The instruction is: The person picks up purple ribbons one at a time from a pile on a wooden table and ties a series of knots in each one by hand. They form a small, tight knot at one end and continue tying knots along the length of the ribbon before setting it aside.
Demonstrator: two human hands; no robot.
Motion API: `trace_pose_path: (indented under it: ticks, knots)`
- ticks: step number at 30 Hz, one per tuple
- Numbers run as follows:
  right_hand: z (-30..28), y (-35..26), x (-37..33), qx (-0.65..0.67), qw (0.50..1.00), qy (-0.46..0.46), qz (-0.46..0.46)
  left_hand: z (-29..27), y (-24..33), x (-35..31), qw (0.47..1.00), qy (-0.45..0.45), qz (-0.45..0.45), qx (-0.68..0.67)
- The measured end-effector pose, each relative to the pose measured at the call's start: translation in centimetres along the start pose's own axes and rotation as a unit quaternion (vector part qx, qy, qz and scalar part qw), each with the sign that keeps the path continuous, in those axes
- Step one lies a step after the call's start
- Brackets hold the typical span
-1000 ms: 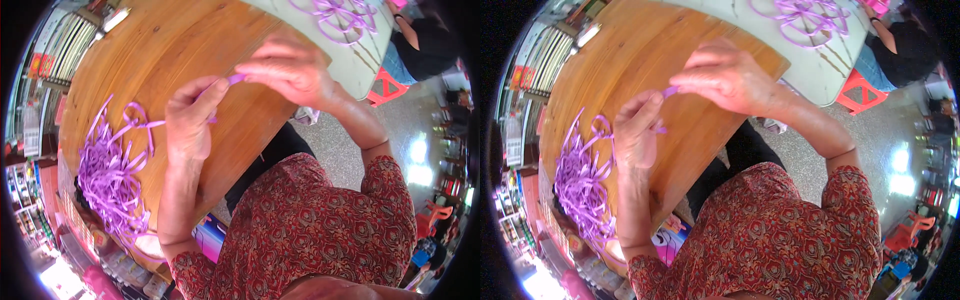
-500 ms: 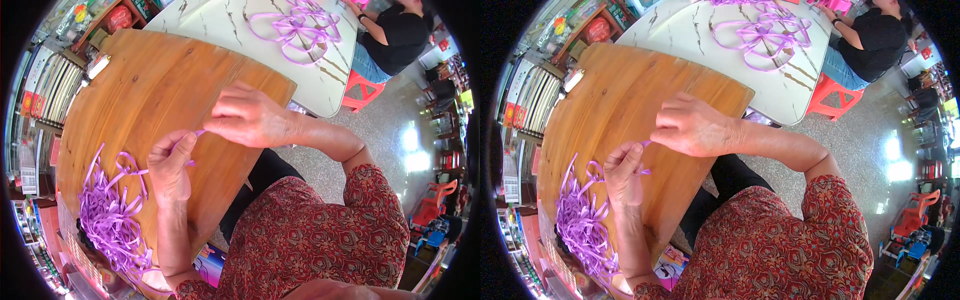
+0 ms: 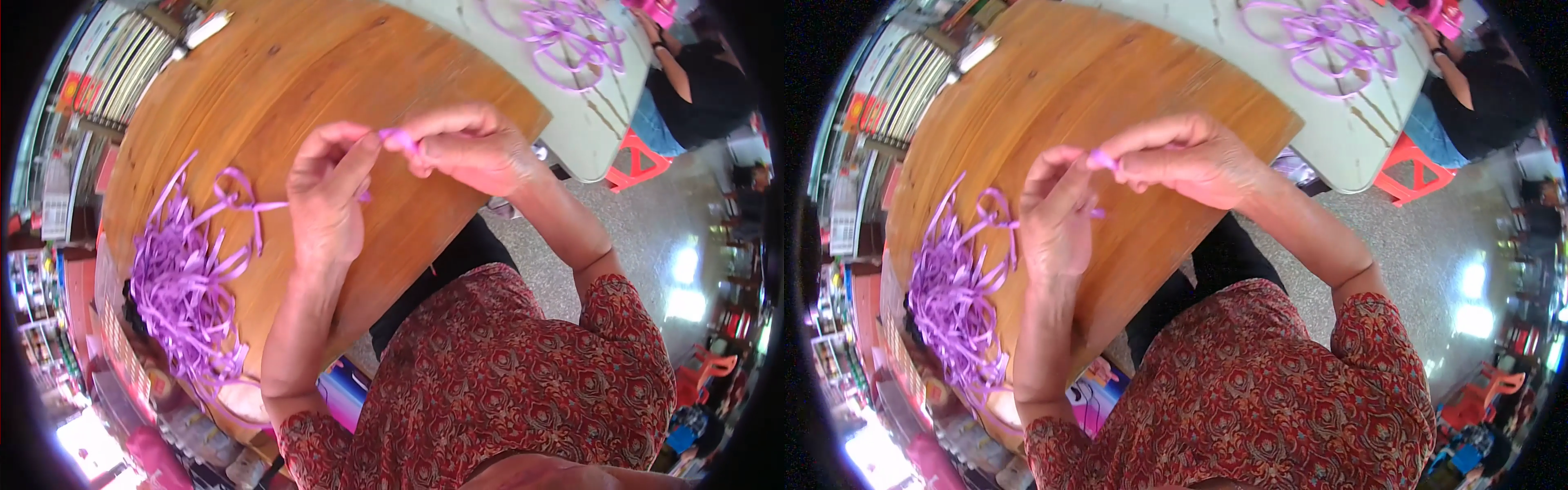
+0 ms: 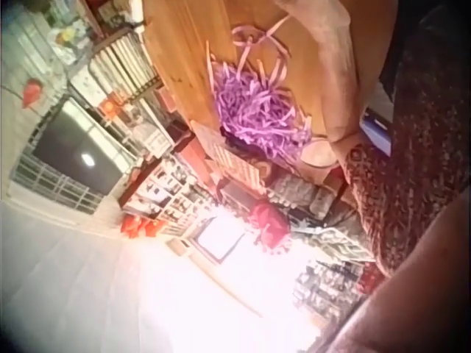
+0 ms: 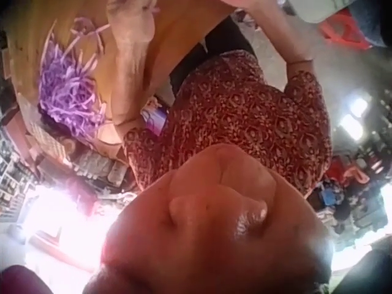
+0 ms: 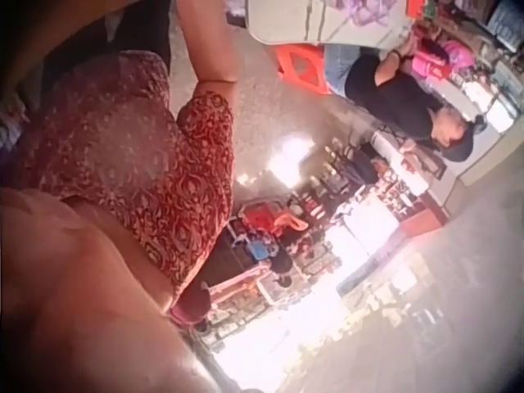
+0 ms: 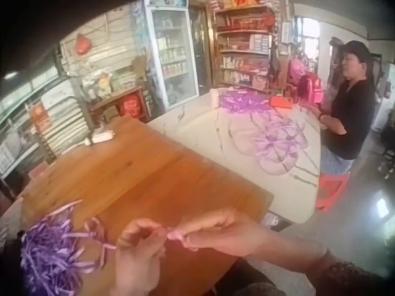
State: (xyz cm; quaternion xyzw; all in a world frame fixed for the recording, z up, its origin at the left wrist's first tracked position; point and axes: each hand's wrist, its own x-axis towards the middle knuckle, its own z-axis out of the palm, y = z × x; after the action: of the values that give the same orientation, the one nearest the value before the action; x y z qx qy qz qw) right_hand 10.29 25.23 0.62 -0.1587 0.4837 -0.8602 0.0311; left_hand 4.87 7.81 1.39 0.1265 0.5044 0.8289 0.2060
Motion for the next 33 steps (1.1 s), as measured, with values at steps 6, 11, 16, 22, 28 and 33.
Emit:
trace_pose_path:
  ticks: [6,11,16,22,28,33]
  knots:
    - [0.6,1.2,0.8,-0.024,0.997,0.068,-0.039,0.5,-0.6,-0.2,0.999,0.011,0.051,0.014]
    - [0.6,0.9,1.4,-0.379,0.907,0.069,-0.172,0.9,-0.9,-0.4,0.993,0.025,0.108,0.038]
    - [0.9,0.7,1.0,-0.557,0.795,0.078,-0.226,0.9,-1.4,-0.5,0.989,0.048,0.104,0.093]
    - [1.5,1.7,0.9,-0.579,0.763,0.122,-0.259,0.6,-2.5,0.1,0.977,0.075,0.146,0.133]
    - [1.4,1.2,0.7,-0.295,0.944,0.110,-0.097,0.1,-1.9,-0.5,0.974,0.022,0.139,0.179]
    - [1.6,0.7,0.3,-0.436,0.886,0.083,-0.136,0.5,-0.7,-0.7,0.988,-0.002,0.053,0.145]
